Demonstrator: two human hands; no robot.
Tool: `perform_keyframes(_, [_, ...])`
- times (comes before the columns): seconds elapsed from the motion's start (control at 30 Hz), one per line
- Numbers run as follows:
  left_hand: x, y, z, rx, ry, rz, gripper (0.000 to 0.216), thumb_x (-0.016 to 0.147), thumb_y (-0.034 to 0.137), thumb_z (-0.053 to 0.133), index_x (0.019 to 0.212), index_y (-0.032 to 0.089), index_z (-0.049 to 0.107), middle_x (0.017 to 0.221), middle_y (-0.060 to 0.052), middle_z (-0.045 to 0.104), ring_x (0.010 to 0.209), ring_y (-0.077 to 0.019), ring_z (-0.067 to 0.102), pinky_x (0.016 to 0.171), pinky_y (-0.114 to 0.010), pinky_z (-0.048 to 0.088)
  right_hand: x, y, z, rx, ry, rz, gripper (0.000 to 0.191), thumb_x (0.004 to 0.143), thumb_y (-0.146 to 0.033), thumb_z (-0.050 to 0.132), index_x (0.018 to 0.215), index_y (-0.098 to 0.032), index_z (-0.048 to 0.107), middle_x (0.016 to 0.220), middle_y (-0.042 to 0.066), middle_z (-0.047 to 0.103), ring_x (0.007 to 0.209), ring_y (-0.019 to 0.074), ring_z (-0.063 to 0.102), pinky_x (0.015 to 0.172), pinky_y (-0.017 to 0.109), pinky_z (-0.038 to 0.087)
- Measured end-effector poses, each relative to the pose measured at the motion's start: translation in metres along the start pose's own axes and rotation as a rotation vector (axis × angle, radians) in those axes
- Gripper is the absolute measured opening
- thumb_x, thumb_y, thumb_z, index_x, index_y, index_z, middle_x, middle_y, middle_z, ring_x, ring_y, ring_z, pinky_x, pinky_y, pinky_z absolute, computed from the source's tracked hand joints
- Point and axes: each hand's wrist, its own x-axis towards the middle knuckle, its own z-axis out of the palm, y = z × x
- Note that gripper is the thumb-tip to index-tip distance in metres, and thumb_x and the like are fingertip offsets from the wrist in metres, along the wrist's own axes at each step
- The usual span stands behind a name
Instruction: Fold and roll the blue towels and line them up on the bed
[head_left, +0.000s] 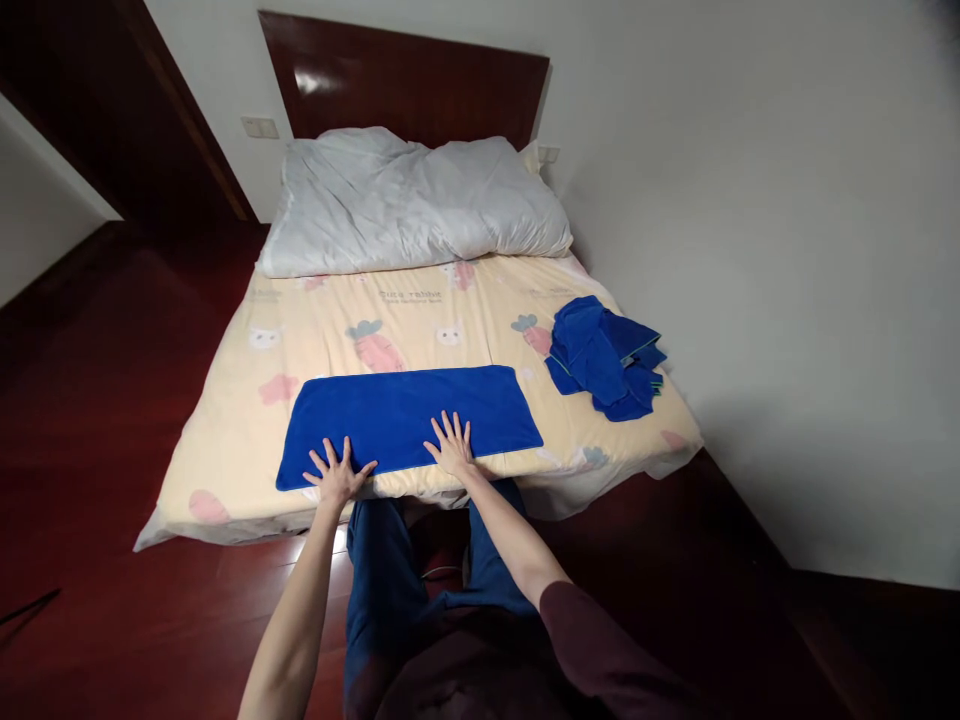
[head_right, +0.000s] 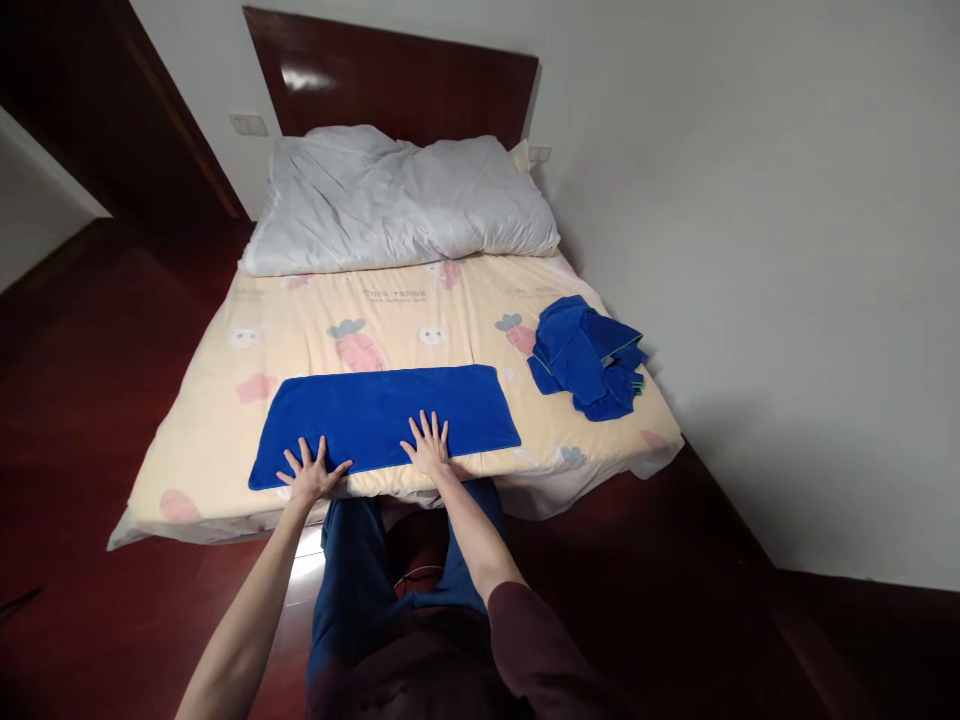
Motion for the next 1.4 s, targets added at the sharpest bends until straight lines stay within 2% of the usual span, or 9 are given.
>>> perform_keyframes(0.17, [0.004, -0.001, 0.005, 0.033, 0.02, 0.012, 0.098, 0.087, 0.076, 0.056, 0.165, 0.026, 0.026, 0.174, -0.019, 0.005, 0.154, -0.0569, 0.0, 0.11, -0.084, 0.018, 0.0, 0.025, -0.001, -0.042, 0.074, -0.016, 0.072, 0.104, -0.065, 0.035, 0.166, -0.028, 0.026, 0.175, 0.0, 0.005, 0.162, 0.0343, -0.004, 0.127, 0.062, -0.006])
perform_keyframes(0.37, [0.005, -0.001, 0.0, 0.092, 0.007, 0.015, 0.096, 0.088, 0.075, 0.056, 0.165, 0.026, 0.028, 0.172, -0.02, 0.011, 0.153, -0.0575, 0.007, 0.109, -0.083, 0.023, 0.005, 0.098, -0.022, -0.014, 0.136, 0.153, 0.069, 0.105, -0.058, 0.034, 0.165, -0.024, 0.029, 0.175, 0.005, 0.012, 0.162, 0.0311, 0.004, 0.128, 0.058, 0.0])
perform_keyframes(0.53, [0.022, -0.006, -0.022, 0.111, 0.023, 0.045, 0.077, 0.09, 0.071, 0.054, 0.152, 0.026, 0.053, 0.156, -0.022, 0.043, 0.139, -0.0521, 0.037, 0.104, -0.073, 0.039, 0.017, 0.144, -0.048, 0.025, 0.134, 0.227, 0.058, 0.105, -0.046, 0.04, 0.158, -0.022, 0.043, 0.17, 0.009, 0.03, 0.157, 0.0289, 0.024, 0.127, 0.055, 0.016])
perform_keyframes(0.63, [0.031, -0.008, -0.021, 0.064, 0.181, 0.027, 0.058, 0.099, 0.059, 0.043, 0.132, 0.018, 0.068, 0.137, -0.021, 0.056, 0.131, -0.043, 0.047, 0.11, -0.061, 0.039, 0.044, 0.154, -0.072, 0.06, 0.198, 0.313, 0.043, 0.104, -0.04, 0.043, 0.135, -0.02, 0.067, 0.148, 0.014, 0.058, 0.138, 0.03, 0.049, 0.118, 0.047, 0.037])
perform_keyframes(0.77, [0.031, -0.005, 0.004, -0.032, 0.453, 0.032, 0.051, 0.102, 0.043, 0.036, 0.128, 0.01, 0.065, 0.136, -0.022, 0.054, 0.135, -0.0378, 0.044, 0.12, -0.054, 0.03, 0.096, 0.169, -0.103, 0.104, 0.325, 0.426, 0.042, 0.102, -0.026, 0.043, 0.134, -0.013, 0.066, 0.135, 0.016, 0.066, 0.132, 0.0267, 0.055, 0.116, 0.037, 0.04])
perform_keyframes(0.9, [0.032, -0.006, 0.021, -0.107, 0.53, 0.031, 0.045, 0.097, 0.04, 0.044, 0.123, 0.011, 0.065, 0.134, -0.021, 0.054, 0.134, -0.038, 0.043, 0.119, -0.057, 0.029, 0.142, 0.189, -0.121, 0.113, 0.262, 0.541, 0.047, 0.101, -0.022, 0.047, 0.144, -0.009, 0.058, 0.138, 0.018, 0.066, 0.132, 0.0274, 0.058, 0.114, 0.036, 0.043])
perform_keyframes(1.03, [0.037, -0.009, 0.025, -0.098, 0.572, 0.031, 0.041, 0.097, 0.037, 0.045, 0.121, 0.012, 0.066, 0.133, -0.02, 0.055, 0.134, -0.0375, 0.043, 0.119, -0.055, 0.031, 0.169, 0.204, -0.125, 0.097, 0.202, 0.57, 0.044, 0.097, -0.022, 0.056, 0.139, -0.012, 0.063, 0.128, 0.015, 0.072, 0.125, 0.0261, 0.063, 0.107, 0.034, 0.048])
perform_keyframes(1.3, [0.04, -0.01, 0.03, -0.097, 0.583, 0.017, 0.038, 0.096, 0.036, 0.047, 0.119, 0.013, 0.066, 0.133, -0.019, 0.056, 0.134, -0.0378, 0.044, 0.118, -0.055, 0.032, 0.193, 0.223, -0.152, 0.063, 0.041, 0.572, 0.037, 0.076, -0.04, 0.085, 0.104, -0.018, 0.075, 0.093, 0.005, 0.075, 0.089, 0.02, 0.069, 0.082, 0.029, 0.054])
perform_keyframes(1.4, [0.04, -0.009, 0.03, -0.101, 0.573, 0.008, 0.038, 0.095, 0.036, 0.047, 0.119, 0.013, 0.066, 0.134, -0.019, 0.056, 0.134, -0.0382, 0.044, 0.118, -0.055, 0.032, 0.199, 0.225, -0.164, 0.048, -0.048, 0.612, 0.032, 0.07, -0.036, 0.09, 0.091, -0.016, 0.077, 0.082, 0.005, 0.073, 0.08, 0.0202, 0.067, 0.074, 0.029, 0.052])
